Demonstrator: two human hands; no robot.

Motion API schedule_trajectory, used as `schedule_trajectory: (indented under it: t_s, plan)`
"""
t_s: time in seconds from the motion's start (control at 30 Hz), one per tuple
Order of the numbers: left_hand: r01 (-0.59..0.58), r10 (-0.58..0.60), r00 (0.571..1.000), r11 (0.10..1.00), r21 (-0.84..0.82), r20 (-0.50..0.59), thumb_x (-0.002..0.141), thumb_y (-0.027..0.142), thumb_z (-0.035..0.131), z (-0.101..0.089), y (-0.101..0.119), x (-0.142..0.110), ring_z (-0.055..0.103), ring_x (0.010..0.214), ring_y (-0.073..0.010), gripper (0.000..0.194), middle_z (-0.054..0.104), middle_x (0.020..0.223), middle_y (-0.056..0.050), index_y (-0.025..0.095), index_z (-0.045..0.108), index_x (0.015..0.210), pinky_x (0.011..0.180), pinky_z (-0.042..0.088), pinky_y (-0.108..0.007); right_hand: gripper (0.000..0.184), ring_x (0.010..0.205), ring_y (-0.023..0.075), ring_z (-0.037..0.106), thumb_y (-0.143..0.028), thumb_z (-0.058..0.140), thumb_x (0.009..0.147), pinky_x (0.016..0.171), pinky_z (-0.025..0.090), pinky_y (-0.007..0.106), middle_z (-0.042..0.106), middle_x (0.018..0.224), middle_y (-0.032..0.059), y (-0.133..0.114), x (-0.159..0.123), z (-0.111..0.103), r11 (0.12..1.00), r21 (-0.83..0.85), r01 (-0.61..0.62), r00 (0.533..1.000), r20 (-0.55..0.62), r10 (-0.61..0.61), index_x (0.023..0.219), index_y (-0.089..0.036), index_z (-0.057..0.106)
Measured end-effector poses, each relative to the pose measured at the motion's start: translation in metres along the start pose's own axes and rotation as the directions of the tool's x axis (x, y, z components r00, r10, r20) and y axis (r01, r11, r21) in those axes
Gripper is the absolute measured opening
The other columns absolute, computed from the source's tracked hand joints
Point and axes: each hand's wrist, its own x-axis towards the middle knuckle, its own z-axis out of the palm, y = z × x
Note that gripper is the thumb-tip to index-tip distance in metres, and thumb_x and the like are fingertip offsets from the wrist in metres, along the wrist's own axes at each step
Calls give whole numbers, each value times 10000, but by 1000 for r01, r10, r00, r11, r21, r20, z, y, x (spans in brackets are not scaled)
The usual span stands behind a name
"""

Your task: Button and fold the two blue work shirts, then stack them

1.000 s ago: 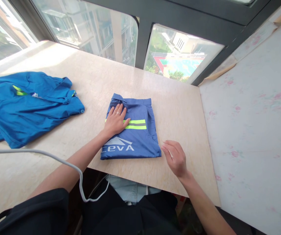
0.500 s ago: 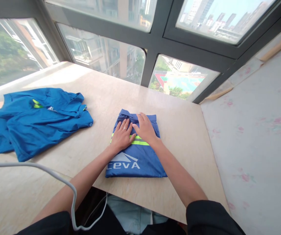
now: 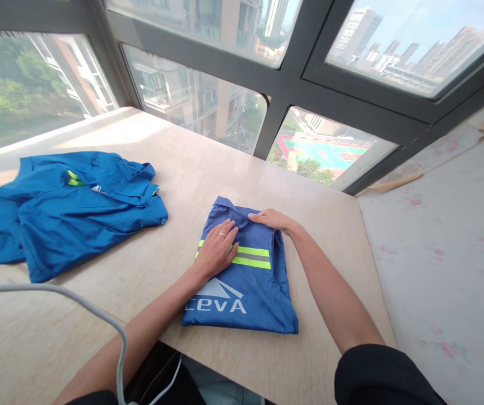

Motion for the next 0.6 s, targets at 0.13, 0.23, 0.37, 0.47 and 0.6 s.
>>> schedule_trajectory:
  t_s: [0.13, 0.23, 0.37, 0.47, 0.6]
  plan:
    - [-11, 10, 999, 999, -32, -31, 978, 266, 418, -2, -1, -1, 475, 1383, -269, 404, 587, 1399, -145, 158, 586, 1329, 1124, 456, -473, 533, 537, 103, 444, -678, 705, 714, 521, 317, 244, 520, 560, -37, 10, -2, -4, 976, 108, 190, 982, -11, -190, 625, -163, 599]
    - [-14, 13, 999, 999, -34, -39, 975, 259, 419, -3, -1, -2, 492, 1366, -271, 392, 602, 1376, -149, 161, 602, 1308, 1108, 469, -471, 355, 670, 159, 580, -514, 672, 830, 633, 414, 276, 666, 704, 12, 18, -8, 8, 968, -11, 252, 917, -315, -243, 745, -169, 696]
    - [-13, 12, 999, 1000, -16, -47, 972, 248, 413, -2, -1, -3, 491, 1364, -270, 386, 595, 1382, -145, 164, 608, 1295, 1106, 466, -460, 226, 883, 221, 641, -343, 569, 954, 820, 480, 351, 739, 916, 76, 25, -29, 36, 894, -308, 325, 674, -588, -447, 897, -201, 736]
    - [7, -7, 999, 1000, 19, -31, 973, 259, 419, -1, -1, -3, 484, 1365, -283, 393, 580, 1397, -151, 152, 604, 1302, 1116, 450, -462, 234, 957, 222, 620, -300, 528, 987, 887, 492, 368, 714, 970, 97, 30, -44, 51, 758, -469, 453, 536, -537, -652, 965, -191, 733]
    - [13, -14, 1000, 997, 77, 16, 974, 278, 427, 0, 0, -1, 478, 1365, -315, 409, 565, 1403, -183, 116, 603, 1306, 1114, 441, -471, 205, 1170, 258, 564, -322, 592, 942, 987, 472, 410, 633, 1220, 142, 39, -47, 57, 812, -425, 401, 574, -574, -584, 1016, -173, 712]
